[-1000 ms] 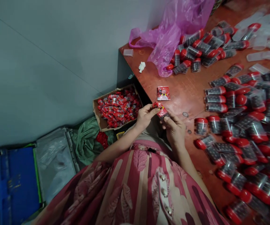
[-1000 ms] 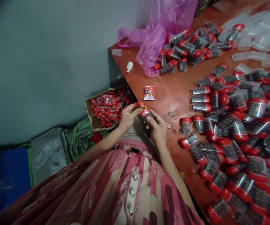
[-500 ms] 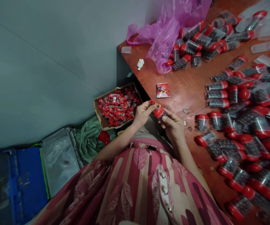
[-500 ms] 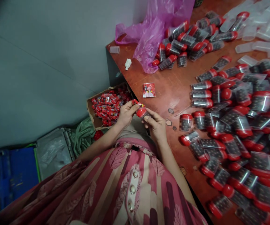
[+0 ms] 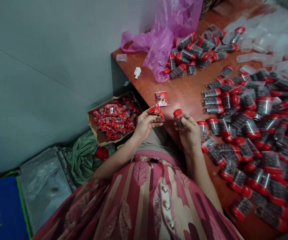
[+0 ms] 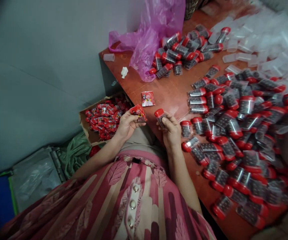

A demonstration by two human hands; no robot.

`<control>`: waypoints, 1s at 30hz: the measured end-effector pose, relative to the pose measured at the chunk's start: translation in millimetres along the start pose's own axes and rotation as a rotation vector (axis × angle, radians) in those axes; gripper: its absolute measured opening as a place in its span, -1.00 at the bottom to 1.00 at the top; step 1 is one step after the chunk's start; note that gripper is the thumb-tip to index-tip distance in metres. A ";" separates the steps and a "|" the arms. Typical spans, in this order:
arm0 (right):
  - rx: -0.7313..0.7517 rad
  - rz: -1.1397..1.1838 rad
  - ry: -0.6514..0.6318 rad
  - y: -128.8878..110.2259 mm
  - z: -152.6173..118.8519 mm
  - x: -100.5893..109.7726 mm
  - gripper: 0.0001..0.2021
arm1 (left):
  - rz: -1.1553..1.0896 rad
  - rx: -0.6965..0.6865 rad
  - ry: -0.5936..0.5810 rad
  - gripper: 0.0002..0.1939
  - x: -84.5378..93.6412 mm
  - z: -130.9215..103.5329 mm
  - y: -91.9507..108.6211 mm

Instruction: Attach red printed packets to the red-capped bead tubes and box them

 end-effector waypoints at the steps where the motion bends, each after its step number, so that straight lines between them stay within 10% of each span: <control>1: 0.077 -0.154 0.037 -4.0 2.1 7.2 -0.71 | 0.020 0.012 -0.004 -0.71 -1.6 0.7 -1.6; 7: 0.554 -1.030 0.031 -38.9 8.7 7.6 -0.68 | 0.191 0.029 -0.001 -0.79 -1.5 6.6 -6.0; 10: 0.636 -0.930 -0.109 -54.9 7.2 -9.6 -0.64 | 0.287 0.000 -0.080 -0.84 -9.9 6.8 -4.8; 15: 0.373 -0.614 -0.431 -47.4 10.6 -35.9 -0.69 | 0.387 -0.022 -0.252 -0.88 -30.3 1.5 -1.1; 22: 0.252 -0.354 -0.186 -34.1 17.6 -18.6 -0.73 | 0.314 0.046 -0.165 -0.64 -21.2 -2.1 -9.3; 30: 0.320 -0.350 -0.022 -31.1 1.7 -16.5 -0.79 | 0.638 -0.355 0.039 -0.77 -7.5 -7.2 19.6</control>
Point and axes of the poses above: each hand's wrist, its own z-axis towards the middle knuckle, its own x-axis out of the back of the hand, y = z × x, the point moved 7 cm from there along z, towards the middle knuckle, and after that the axes turned 8 degrees about x, right-handed, at the moved point
